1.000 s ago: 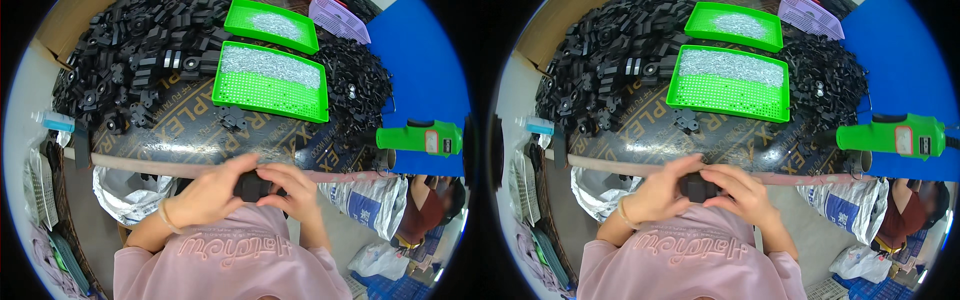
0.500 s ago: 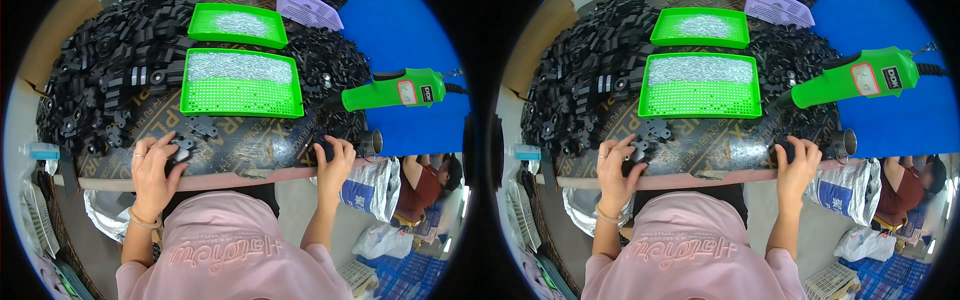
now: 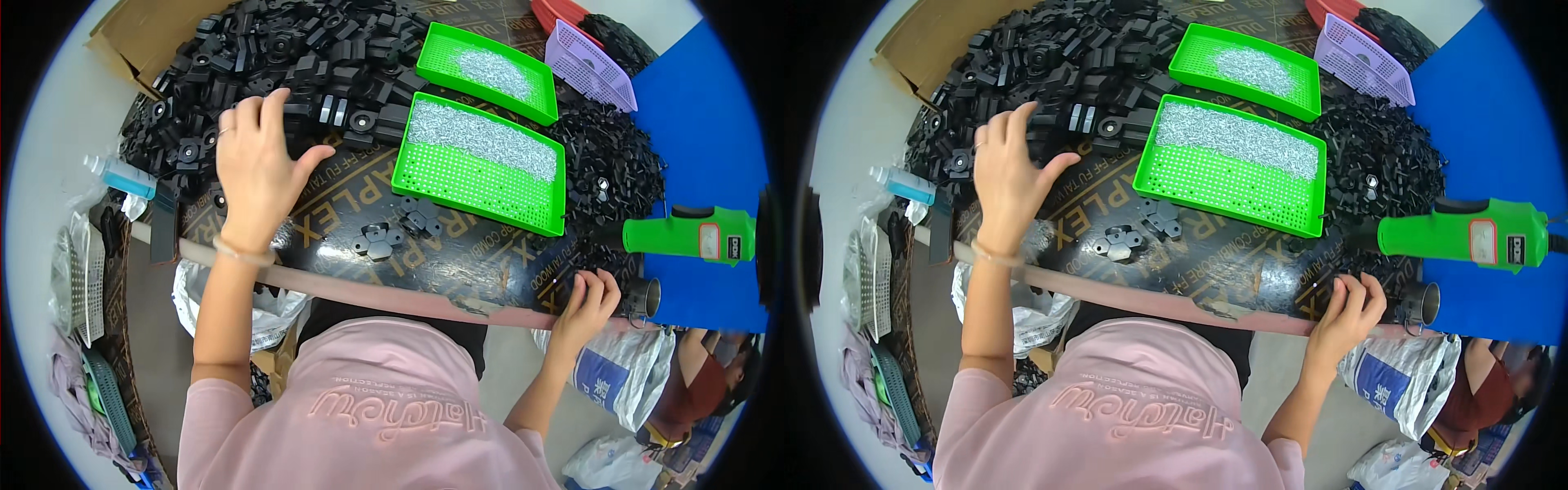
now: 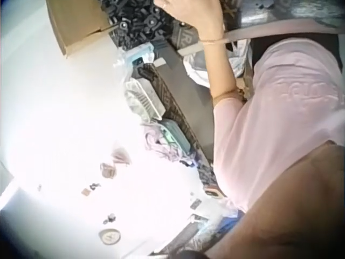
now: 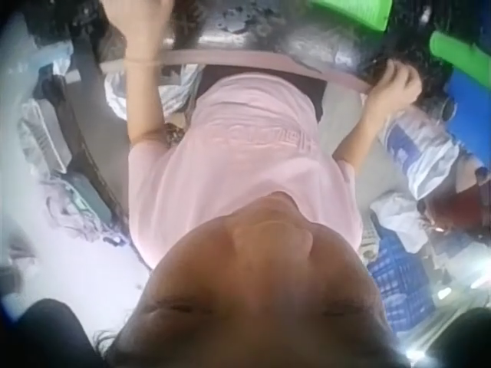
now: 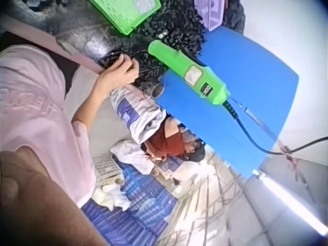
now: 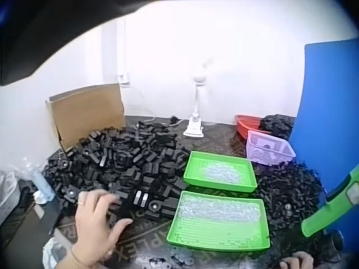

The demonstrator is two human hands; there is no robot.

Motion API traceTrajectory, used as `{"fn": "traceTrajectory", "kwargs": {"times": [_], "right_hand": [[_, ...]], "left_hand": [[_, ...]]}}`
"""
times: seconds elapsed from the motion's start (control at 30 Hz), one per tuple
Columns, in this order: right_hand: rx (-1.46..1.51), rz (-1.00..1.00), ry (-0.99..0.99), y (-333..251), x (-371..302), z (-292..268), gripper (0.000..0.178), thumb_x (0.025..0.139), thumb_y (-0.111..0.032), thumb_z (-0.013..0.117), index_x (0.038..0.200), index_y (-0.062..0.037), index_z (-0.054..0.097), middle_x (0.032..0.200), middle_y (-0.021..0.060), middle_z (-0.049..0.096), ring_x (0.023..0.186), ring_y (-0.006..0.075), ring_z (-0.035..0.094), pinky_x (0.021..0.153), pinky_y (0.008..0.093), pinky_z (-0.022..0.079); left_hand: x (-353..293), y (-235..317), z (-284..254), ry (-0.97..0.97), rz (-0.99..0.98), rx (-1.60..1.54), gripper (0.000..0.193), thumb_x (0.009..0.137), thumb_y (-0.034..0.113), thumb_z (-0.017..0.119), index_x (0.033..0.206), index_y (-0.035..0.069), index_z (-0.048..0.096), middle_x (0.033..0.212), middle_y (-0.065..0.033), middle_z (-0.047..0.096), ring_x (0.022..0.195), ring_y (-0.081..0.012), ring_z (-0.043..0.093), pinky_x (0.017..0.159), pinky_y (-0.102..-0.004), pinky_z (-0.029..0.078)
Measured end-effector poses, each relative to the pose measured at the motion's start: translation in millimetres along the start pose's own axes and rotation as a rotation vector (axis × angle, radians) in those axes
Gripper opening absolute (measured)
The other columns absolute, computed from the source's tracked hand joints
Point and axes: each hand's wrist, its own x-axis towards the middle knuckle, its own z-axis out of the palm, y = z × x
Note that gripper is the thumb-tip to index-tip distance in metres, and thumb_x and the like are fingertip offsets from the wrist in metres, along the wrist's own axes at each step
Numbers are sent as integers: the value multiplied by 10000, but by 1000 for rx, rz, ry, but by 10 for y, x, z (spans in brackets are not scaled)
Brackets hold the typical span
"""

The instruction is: Fastening screws into black plastic components using an electric screwdriver at a factory workbench.

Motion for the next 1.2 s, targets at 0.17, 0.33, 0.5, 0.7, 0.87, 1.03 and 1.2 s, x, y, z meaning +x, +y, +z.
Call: {"fn": "traceTrajectory", "kwargs": {"times": [0.17, 0.33, 0.5, 0.7, 0.87, 1.03, 1.2], "right_hand": [[272, 45, 52, -92, -65, -151, 53, 939, -60, 669, 948, -7, 665, 1113, 120, 585, 977, 252, 591, 816, 356, 489], [573, 133, 58, -58, -270, -197, 228, 952, -186, 715, 946, 9, 597, 980, 103, 601, 790, 171, 575, 639, 273, 470], [1348, 417, -228, -479, -304, -160, 287, 932, -198, 750, 971, -8, 538, 942, 98, 599, 604, 146, 616, 506, 260, 521], [1597, 385, -496, -930, -187, -149, 221, 926, -112, 714, 1018, 29, 572, 1118, 154, 562, 704, 161, 648, 563, 236, 518], [1622, 421, -638, -1013, -121, -217, 262, 977, -206, 677, 1046, 32, 592, 1046, 128, 610, 679, 109, 602, 533, 193, 441], [1725, 600, -749, -1090, -112, -284, 284, 1002, -237, 648, 1095, 17, 559, 923, 106, 670, 692, 140, 643, 538, 230, 483], [1735, 622, -745, -1126, -194, -272, 300, 1009, -255, 638, 1113, 13, 553, 932, 113, 676, 737, 181, 678, 576, 284, 537]], "left_hand": [[9, -74, 79, -29, -75, -51, 485, 739, 225, 854, 1156, 55, 675, 988, -123, 677, 901, -307, 647, 789, -379, 534], [-180, 46, -171, 2, -342, -628, 625, 808, 110, 832, 1380, 49, 586, 1102, -103, 684, 895, -131, 613, 688, -273, 562], [-401, 285, -394, -191, -544, -1580, 612, 891, 18, 727, 1452, -11, 484, 1221, -142, 658, 995, -128, 652, 709, -241, 583], [-550, 613, -488, -558, -482, -1671, 691, 862, -55, 733, 1489, 35, 455, 1222, -98, 592, 1036, -123, 598, 689, -203, 585], [-614, 729, -455, -768, -467, -1806, 341, 976, 66, 641, 1313, 15, 636, 1223, -81, 570, 979, -116, 621, 654, -207, 593], [-686, 908, -469, -834, -534, -1944, 338, 985, -7, 555, 1321, -7, 518, 1275, -125, 586, 1132, -183, 616, 794, -306, 612], [-770, 988, -462, -841, -699, -2057, 374, 969, -15, 573, 1326, 32, 470, 1260, -130, 571, 1173, -205, 599, 905, -356, 572]]}}
